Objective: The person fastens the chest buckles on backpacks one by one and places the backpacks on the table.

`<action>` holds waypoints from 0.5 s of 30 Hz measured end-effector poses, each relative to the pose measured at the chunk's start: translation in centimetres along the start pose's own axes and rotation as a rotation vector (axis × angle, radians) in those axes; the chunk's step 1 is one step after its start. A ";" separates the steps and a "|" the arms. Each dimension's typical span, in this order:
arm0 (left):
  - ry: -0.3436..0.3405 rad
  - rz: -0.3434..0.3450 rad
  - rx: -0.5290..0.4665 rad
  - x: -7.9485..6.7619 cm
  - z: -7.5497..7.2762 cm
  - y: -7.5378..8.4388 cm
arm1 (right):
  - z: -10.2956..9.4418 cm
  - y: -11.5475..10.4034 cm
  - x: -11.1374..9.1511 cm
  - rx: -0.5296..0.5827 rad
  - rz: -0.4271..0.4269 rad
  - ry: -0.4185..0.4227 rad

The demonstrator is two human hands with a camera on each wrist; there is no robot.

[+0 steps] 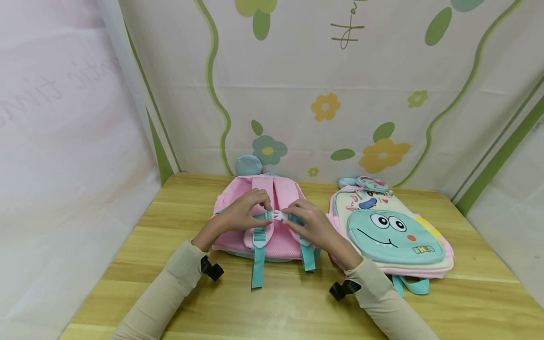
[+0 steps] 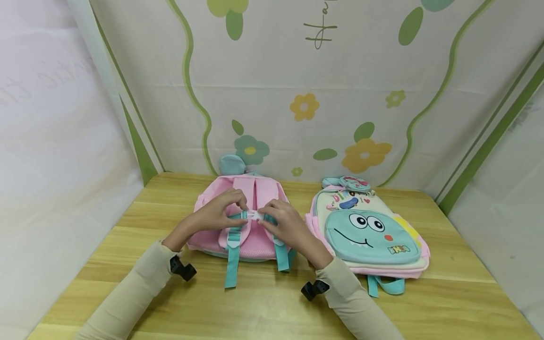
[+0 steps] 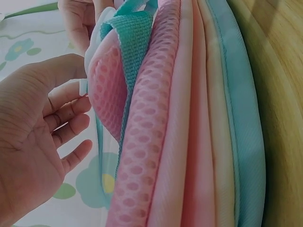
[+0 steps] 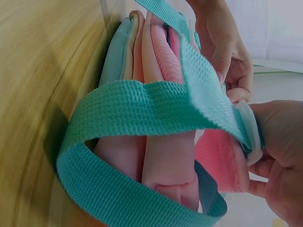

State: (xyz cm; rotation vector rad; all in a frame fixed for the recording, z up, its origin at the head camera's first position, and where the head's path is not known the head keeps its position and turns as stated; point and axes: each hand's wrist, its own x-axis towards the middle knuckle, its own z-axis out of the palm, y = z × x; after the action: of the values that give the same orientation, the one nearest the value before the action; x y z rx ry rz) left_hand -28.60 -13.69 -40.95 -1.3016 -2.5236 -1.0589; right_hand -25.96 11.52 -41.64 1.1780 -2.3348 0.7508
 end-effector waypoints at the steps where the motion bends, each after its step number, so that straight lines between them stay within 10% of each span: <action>1: -0.003 -0.003 -0.002 0.0 0.0 0.0 | 0.0 0.0 0.0 0.000 0.004 0.000; 15: -0.001 0.007 0.001 0.0 -0.1 0.1 | 0.0 -0.1 0.0 -0.019 0.011 -0.002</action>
State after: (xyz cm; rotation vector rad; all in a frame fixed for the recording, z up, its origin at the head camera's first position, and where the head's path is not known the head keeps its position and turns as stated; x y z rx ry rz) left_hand -28.53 -13.71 -40.82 -1.3102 -2.5177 -1.0551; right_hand -25.84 11.49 -41.59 1.1592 -2.3465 0.7301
